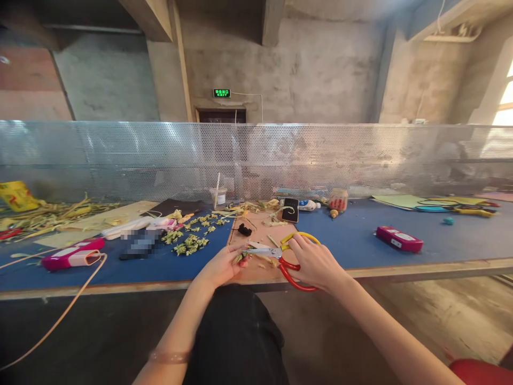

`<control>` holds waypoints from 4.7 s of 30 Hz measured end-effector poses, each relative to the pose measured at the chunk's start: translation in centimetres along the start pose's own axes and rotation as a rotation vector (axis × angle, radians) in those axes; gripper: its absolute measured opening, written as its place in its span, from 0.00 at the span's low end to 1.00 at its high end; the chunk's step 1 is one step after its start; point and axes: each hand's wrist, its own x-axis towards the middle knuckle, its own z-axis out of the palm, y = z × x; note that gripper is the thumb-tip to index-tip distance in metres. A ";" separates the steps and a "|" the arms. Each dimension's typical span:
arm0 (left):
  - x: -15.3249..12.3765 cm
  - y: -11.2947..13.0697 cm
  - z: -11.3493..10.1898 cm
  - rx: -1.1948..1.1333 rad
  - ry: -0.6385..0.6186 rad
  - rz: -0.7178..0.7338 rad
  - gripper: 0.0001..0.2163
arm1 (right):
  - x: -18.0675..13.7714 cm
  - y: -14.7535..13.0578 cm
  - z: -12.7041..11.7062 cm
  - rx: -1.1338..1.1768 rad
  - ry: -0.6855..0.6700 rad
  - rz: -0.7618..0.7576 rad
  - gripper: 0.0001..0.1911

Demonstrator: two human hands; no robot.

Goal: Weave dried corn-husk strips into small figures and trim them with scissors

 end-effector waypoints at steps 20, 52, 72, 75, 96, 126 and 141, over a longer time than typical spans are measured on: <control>0.2 -0.2 -0.1 0.119 -0.036 0.008 0.06 | 1.0 0.0 -1.3 -0.102 -0.061 -0.118 0.17; 0.6 0.0 -0.4 -0.148 0.072 -0.041 0.12 | 1.4 -2.3 -1.0 1.550 0.135 0.514 0.24; 0.1 0.0 -0.2 -0.096 0.255 0.211 0.16 | -4.0 -11.3 2.2 0.980 0.144 0.742 0.15; 0.0 0.0 -0.3 -0.069 0.251 0.225 0.16 | -3.9 -11.7 2.6 0.794 0.072 0.767 0.15; -0.2 0.2 -0.2 -0.068 0.221 0.201 0.16 | -4.3 -12.1 3.8 0.731 0.048 0.697 0.16; -0.4 0.2 0.3 0.011 0.221 0.164 0.14 | -4.1 -12.0 4.3 1.092 0.065 0.601 0.15; -0.3 0.0 0.1 0.031 0.195 0.182 0.13 | -4.5 -11.3 4.3 1.185 -0.044 0.560 0.18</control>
